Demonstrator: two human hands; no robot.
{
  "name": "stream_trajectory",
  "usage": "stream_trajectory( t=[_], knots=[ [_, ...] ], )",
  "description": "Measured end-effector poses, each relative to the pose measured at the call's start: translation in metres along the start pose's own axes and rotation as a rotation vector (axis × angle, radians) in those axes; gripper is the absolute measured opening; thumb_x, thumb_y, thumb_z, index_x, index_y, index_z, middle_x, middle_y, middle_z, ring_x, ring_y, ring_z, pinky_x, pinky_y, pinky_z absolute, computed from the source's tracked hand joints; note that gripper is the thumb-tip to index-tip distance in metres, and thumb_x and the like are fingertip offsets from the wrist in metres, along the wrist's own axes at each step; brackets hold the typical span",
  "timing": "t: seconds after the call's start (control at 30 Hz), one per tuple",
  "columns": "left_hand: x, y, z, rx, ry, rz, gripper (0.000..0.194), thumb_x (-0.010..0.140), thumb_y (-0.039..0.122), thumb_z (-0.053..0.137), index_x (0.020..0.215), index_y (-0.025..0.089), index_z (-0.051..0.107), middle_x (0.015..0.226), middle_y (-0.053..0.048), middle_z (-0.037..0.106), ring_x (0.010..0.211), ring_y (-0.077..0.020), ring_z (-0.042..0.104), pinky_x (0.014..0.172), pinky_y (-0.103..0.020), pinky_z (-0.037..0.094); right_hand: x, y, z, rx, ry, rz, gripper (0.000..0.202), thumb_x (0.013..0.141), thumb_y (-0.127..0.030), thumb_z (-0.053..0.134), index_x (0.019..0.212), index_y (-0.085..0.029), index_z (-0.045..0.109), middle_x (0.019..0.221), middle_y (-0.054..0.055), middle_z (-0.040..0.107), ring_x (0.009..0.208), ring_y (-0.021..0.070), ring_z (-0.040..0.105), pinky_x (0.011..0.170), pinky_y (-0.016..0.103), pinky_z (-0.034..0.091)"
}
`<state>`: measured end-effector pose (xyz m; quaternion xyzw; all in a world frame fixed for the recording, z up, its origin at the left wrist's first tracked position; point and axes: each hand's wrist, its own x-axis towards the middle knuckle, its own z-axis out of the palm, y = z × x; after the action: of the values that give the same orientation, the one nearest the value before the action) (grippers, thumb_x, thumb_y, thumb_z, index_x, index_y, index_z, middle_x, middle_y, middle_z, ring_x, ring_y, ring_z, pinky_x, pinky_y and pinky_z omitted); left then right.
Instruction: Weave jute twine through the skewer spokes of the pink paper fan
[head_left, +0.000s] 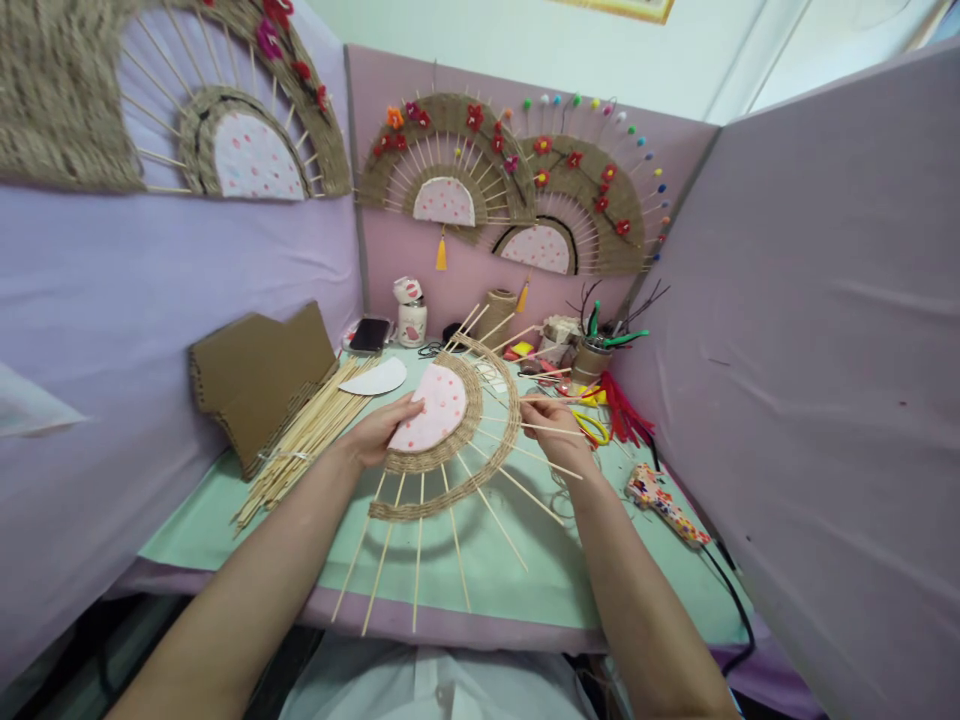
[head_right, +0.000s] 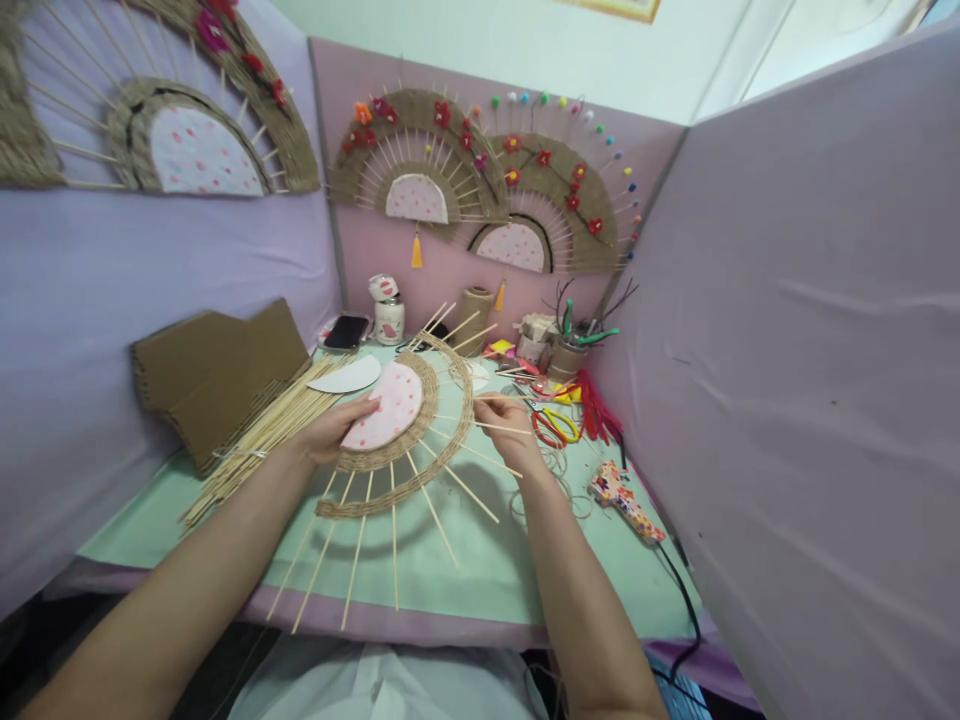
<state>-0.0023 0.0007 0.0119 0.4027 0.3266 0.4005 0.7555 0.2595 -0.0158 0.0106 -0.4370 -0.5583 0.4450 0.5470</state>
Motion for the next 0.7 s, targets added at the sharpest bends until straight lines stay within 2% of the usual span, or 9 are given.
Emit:
stream_trajectory(
  t=[0.13,0.3,0.47,0.7],
  knots=[
    [-0.001,0.008,-0.002,-0.031,0.084,0.07,0.053,0.077,0.017,0.058,0.128,0.018,0.044,0.092,-0.008,0.07,0.07,-0.0172,0.067,0.065,-0.028,0.054,0.024,-0.008,0.013,-0.037,-0.063,-0.071,0.027,0.07,-0.043,0.063,0.073,-0.016,0.063,0.055,-0.004,0.045,0.047,0.0061,0.031,0.044,0.021,0.021],
    [-0.001,0.011,-0.007,0.025,0.176,0.113,0.054,0.076,0.02,0.063,0.127,0.018,0.045,0.085,-0.006,0.07,0.059,-0.0149,0.065,0.055,-0.025,0.053,0.04,0.011,0.021,0.026,0.006,-0.084,0.027,0.067,-0.043,0.066,0.07,-0.017,0.06,0.054,-0.004,0.045,0.046,0.0063,0.032,0.045,0.022,0.023],
    [0.001,0.011,-0.01,0.067,0.205,0.077,0.057,0.072,0.019,0.067,0.125,0.018,0.047,0.086,-0.006,0.071,0.062,-0.0152,0.065,0.056,-0.024,0.053,0.04,0.026,0.008,-0.046,0.086,-0.103,0.025,0.066,-0.042,0.065,0.069,-0.017,0.061,0.051,-0.005,0.043,0.046,0.008,0.035,0.046,0.023,0.025],
    [-0.001,0.012,-0.011,0.178,0.18,-0.052,0.056,0.071,0.024,0.069,0.122,0.016,0.049,0.083,-0.006,0.071,0.061,-0.0154,0.065,0.055,-0.024,0.052,0.036,0.027,-0.006,-0.284,0.218,-0.216,0.021,0.069,-0.038,0.061,0.065,-0.017,0.06,0.053,-0.002,0.05,0.051,0.0116,0.043,0.05,0.025,0.032]
  ],
)
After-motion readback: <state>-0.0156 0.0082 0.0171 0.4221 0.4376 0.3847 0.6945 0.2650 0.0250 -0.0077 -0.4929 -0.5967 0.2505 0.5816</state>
